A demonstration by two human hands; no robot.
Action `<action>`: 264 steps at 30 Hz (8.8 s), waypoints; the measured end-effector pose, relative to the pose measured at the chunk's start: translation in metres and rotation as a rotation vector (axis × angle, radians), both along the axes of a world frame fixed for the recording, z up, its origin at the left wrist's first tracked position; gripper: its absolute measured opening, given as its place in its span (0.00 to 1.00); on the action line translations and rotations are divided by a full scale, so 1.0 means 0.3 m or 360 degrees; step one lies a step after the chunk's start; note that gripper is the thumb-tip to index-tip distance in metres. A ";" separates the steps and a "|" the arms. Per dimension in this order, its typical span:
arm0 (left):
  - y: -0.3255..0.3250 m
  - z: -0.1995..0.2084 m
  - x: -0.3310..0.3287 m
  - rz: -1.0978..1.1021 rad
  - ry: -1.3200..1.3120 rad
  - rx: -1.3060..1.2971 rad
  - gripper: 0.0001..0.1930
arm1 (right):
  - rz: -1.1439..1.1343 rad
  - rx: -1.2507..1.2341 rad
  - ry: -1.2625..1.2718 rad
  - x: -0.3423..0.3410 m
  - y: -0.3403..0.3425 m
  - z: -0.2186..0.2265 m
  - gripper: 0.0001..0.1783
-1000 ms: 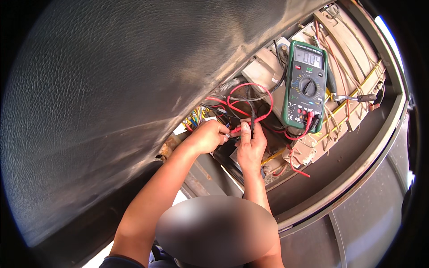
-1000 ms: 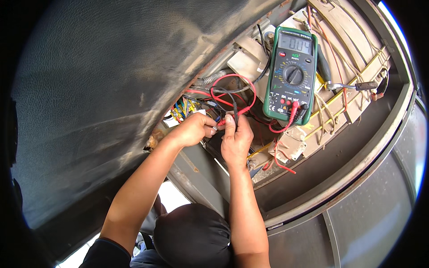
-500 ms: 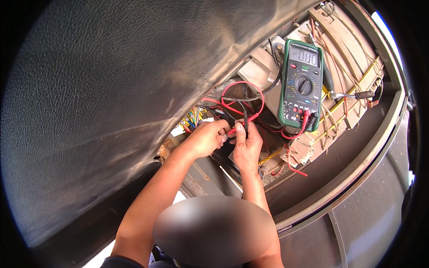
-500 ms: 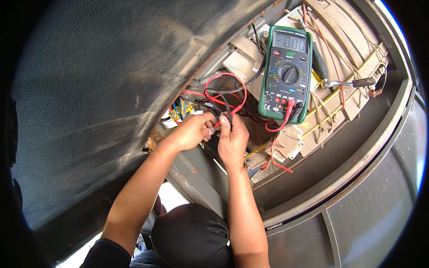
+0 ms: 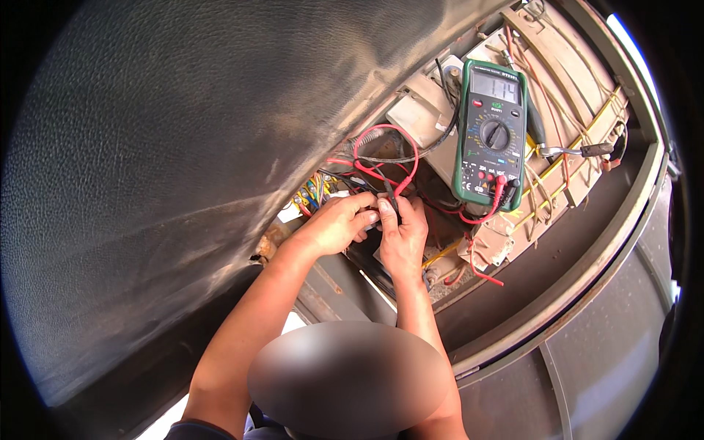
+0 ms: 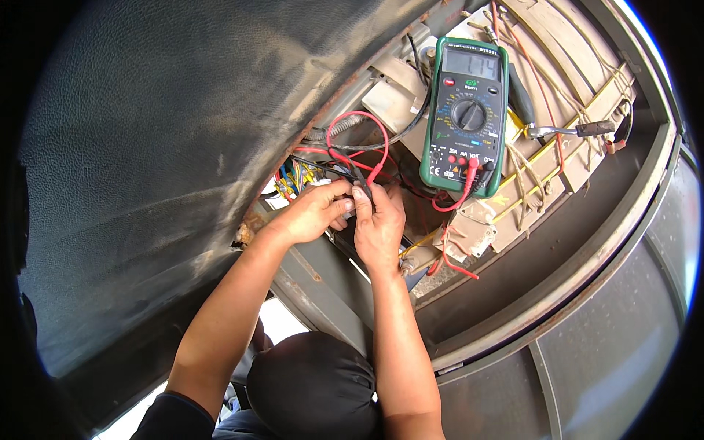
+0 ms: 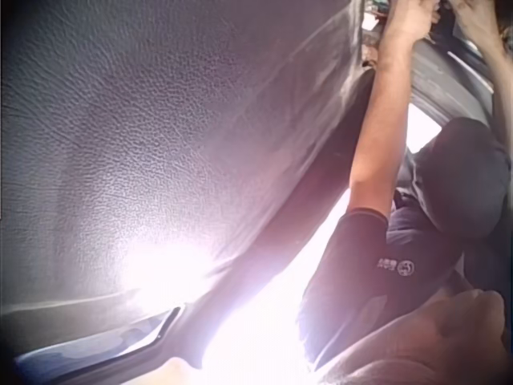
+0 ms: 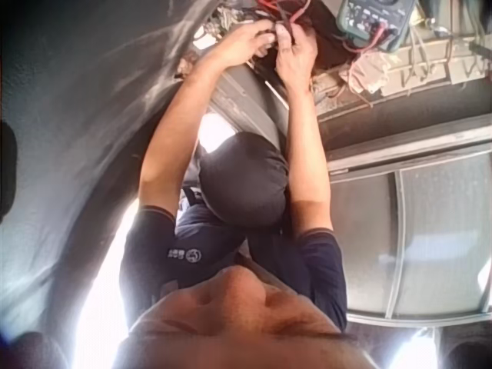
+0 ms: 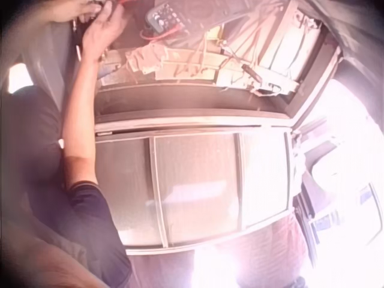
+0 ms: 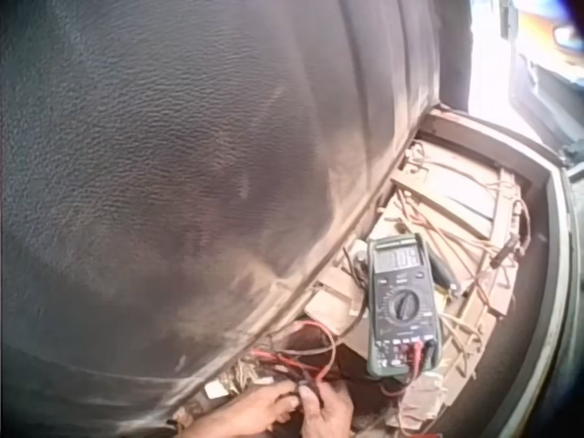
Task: The person uses a multimeter to test electrical connections in a vehicle's under-seat compartment. They connect the multimeter probes to various wires and components, observe the readings, and adjust connections as needed.
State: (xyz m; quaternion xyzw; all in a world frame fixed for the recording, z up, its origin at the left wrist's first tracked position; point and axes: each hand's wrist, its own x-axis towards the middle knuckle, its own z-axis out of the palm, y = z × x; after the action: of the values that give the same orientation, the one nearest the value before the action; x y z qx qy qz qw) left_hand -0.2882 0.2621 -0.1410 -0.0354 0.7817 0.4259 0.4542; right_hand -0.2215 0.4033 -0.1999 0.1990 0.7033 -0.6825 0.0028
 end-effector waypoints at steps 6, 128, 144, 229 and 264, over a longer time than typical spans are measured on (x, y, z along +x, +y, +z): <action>-0.032 -0.051 0.003 0.0117 -0.0083 0.0134 0.11 | -0.0067 0.0158 0.0106 -0.002 0.004 0.020 0.13; -0.077 0.145 0.028 -0.0996 0.0898 -0.0887 0.16 | -0.0344 -0.0931 -0.0565 0.023 -0.046 -0.126 0.10; -0.100 0.155 0.054 -0.1047 0.1184 -0.0952 0.16 | -0.0208 -0.1180 -0.0517 0.023 -0.032 -0.117 0.11; -0.090 0.111 0.034 -0.0989 0.0816 -0.0900 0.10 | 0.0512 -0.0761 -0.0445 0.060 -0.057 -0.130 0.16; -0.074 0.064 0.017 -0.0963 0.0697 -0.0737 0.08 | 0.0383 -0.1210 -0.0638 0.039 -0.027 -0.091 0.09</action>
State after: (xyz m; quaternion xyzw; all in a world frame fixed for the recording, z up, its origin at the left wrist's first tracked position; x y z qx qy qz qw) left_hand -0.2832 0.2398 -0.1219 0.1854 0.9096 0.0846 0.3620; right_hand -0.2097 0.3951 -0.2273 0.2290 0.4059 -0.8353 0.2915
